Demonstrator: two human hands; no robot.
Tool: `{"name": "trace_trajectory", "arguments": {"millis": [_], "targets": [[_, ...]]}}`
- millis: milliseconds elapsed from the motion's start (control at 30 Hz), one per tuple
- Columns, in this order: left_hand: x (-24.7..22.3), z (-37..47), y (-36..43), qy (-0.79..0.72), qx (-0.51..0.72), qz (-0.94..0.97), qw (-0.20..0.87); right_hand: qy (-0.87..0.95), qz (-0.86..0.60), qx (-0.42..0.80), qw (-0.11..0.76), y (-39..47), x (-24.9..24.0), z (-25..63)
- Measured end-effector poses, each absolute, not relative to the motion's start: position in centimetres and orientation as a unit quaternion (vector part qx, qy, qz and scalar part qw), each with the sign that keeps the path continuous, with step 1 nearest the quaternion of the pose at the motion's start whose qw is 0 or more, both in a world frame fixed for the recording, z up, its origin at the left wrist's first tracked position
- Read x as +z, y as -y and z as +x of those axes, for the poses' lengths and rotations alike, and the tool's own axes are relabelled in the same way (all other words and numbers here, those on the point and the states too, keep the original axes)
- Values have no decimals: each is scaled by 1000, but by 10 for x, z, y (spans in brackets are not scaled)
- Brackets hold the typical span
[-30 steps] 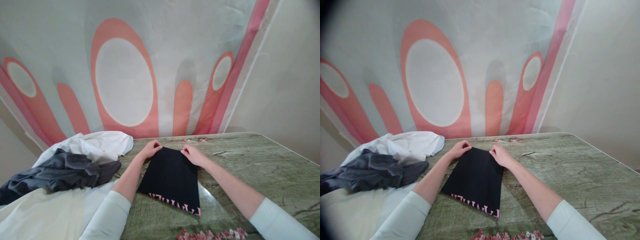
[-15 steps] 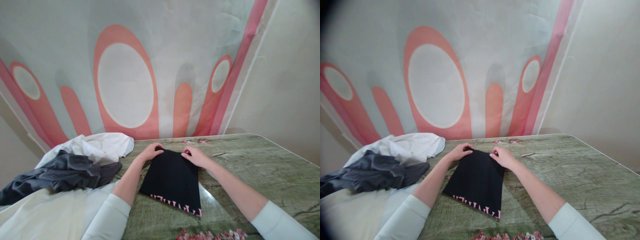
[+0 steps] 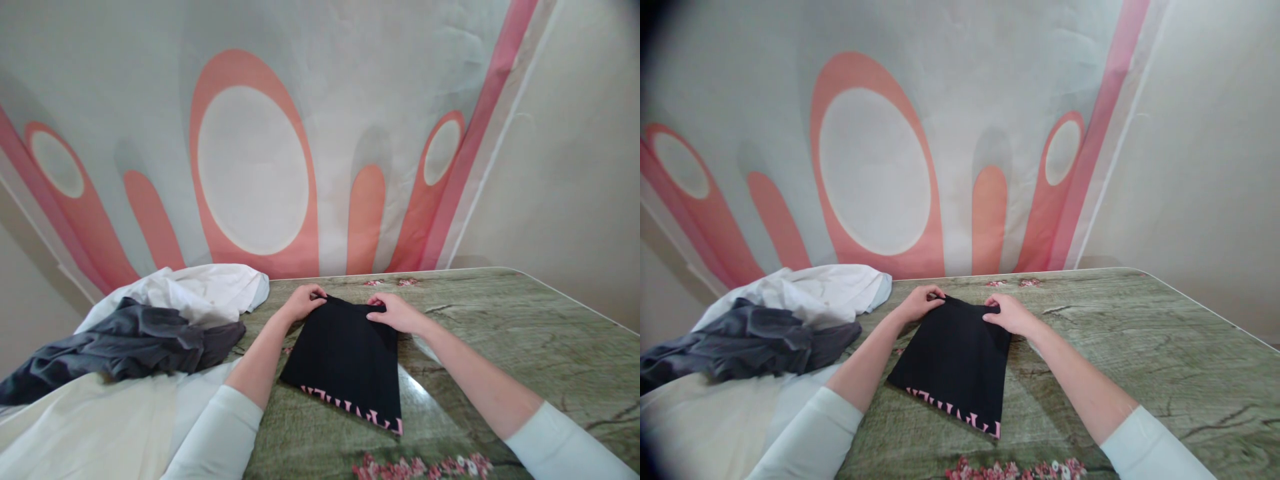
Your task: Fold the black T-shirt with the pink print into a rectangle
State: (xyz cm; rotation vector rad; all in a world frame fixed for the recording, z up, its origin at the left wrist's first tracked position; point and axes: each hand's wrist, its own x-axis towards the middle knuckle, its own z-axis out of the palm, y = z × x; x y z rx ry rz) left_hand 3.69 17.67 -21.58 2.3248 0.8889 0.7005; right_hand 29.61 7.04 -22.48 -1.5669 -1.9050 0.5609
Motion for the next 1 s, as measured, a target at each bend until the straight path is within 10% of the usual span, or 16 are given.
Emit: {"name": "trace_trajectory", "arguments": {"millis": [500,1000], "targets": [[-211,39,-180,-313,346,758,456,743,-554,190,323,-70,-219,299],[-215,46,-177,-383,298,789,377,727,-602,184,274,-80,-226,283]]}}
